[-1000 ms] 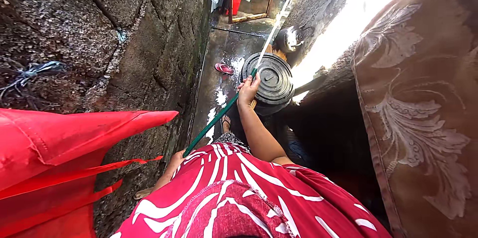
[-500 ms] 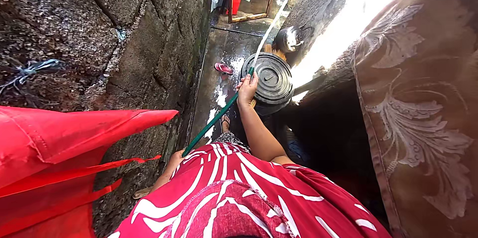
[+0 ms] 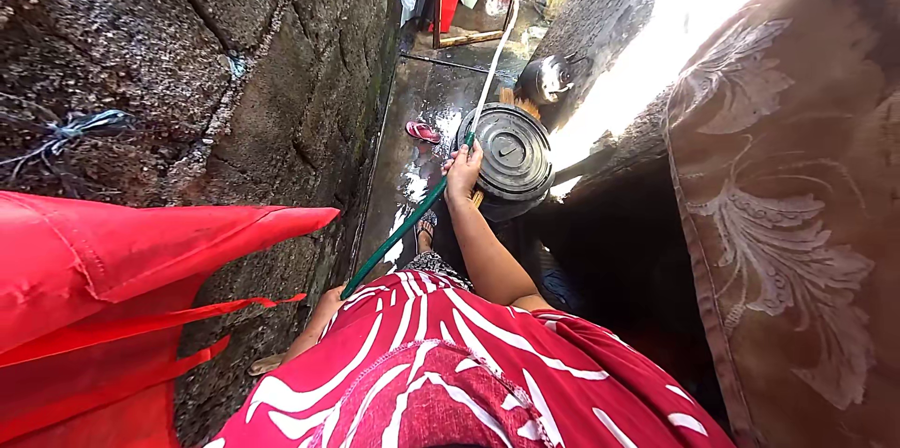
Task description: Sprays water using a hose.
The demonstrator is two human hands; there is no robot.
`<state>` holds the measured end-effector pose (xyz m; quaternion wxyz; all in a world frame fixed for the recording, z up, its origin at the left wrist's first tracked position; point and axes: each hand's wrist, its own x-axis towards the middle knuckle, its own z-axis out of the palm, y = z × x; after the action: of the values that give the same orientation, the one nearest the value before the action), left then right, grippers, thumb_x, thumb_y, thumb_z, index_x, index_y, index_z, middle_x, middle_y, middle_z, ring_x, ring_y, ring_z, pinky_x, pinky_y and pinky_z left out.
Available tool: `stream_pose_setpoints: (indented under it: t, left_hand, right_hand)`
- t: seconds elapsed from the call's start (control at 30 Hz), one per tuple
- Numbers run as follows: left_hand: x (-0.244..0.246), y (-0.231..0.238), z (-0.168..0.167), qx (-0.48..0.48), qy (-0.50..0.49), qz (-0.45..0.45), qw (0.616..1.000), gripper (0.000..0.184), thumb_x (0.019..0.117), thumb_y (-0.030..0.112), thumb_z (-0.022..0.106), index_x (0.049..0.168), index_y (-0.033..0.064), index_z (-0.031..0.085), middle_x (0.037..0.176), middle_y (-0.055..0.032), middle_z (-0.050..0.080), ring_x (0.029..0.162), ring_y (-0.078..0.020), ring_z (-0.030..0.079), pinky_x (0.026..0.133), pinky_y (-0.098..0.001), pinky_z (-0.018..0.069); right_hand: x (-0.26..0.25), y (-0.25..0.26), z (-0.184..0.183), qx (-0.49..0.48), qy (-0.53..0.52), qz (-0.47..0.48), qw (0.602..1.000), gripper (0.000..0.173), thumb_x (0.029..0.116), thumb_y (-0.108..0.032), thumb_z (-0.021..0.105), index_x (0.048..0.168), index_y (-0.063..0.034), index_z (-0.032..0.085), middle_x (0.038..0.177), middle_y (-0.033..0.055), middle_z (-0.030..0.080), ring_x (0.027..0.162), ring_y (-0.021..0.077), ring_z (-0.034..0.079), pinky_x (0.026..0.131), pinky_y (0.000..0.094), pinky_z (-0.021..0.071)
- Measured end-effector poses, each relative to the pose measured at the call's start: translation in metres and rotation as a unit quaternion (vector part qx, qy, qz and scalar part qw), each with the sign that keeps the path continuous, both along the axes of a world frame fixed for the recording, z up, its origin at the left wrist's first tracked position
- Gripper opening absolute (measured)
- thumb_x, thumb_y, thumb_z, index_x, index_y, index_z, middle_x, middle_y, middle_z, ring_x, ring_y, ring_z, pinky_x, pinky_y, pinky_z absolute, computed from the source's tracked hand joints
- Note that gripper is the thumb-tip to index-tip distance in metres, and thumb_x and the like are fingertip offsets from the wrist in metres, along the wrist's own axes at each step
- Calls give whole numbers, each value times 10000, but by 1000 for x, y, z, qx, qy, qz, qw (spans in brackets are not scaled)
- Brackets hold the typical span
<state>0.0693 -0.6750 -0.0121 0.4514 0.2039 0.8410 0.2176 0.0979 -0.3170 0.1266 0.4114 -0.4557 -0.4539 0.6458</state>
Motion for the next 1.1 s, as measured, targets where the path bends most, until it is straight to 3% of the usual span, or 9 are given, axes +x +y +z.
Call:
stream_pose_setpoints:
  t: [0.27, 0.43, 0.6, 0.87, 1.1]
  left_hand:
    - [3, 1, 17, -1, -6, 4, 1000, 288, 1057, 142, 578, 1188, -99, 667, 1146, -307, 682, 1121, -397, 649, 1032, -534, 447]
    - [2, -3, 5, -13, 1, -9, 1000, 291, 1062, 121, 558, 1224, -100, 656, 1196, -327, 666, 1178, -429, 631, 1058, -551, 431]
    - [1, -8, 0, 4, -3, 9, 1000, 266, 1050, 123, 580, 1190, -83, 675, 1137, -299, 688, 1109, -392, 657, 1021, -539, 456]
    - [4, -6, 2, -2, 4, -7, 1000, 279, 1061, 138, 566, 1176, -93, 671, 1144, -308, 682, 1121, -405, 651, 1027, -548, 451]
    - [7, -7, 5, -4, -13, -16, 1000, 271, 1062, 105, 544, 1209, -81, 673, 1182, -299, 680, 1155, -394, 644, 1051, -537, 442]
  right_hand:
    - [0, 0, -1, 2, -15, 25, 1000, 450, 1143, -254, 349, 1563, -100, 306, 885, 81, 563, 533, 115, 530, 509, 276, 515]
    - [3, 5, -3, -29, -22, 75, 997, 430, 1141, -278, 361, 1537, -111, 370, 847, 68, 561, 523, 111, 517, 489, 266, 495]
    - [3, 2, -7, -41, -18, 44, 998, 419, 1144, -287, 343, 1526, -117, 375, 877, 75, 560, 518, 112, 506, 485, 262, 485]
    - [7, 5, -9, -54, -17, 51, 997, 409, 1143, -280, 351, 1510, -102, 392, 858, 70, 556, 495, 106, 494, 466, 254, 478]
    - [11, 19, -23, -87, -94, 167, 978, 422, 1147, -283, 325, 1513, -92, 412, 807, 60, 555, 529, 126, 524, 495, 285, 498]
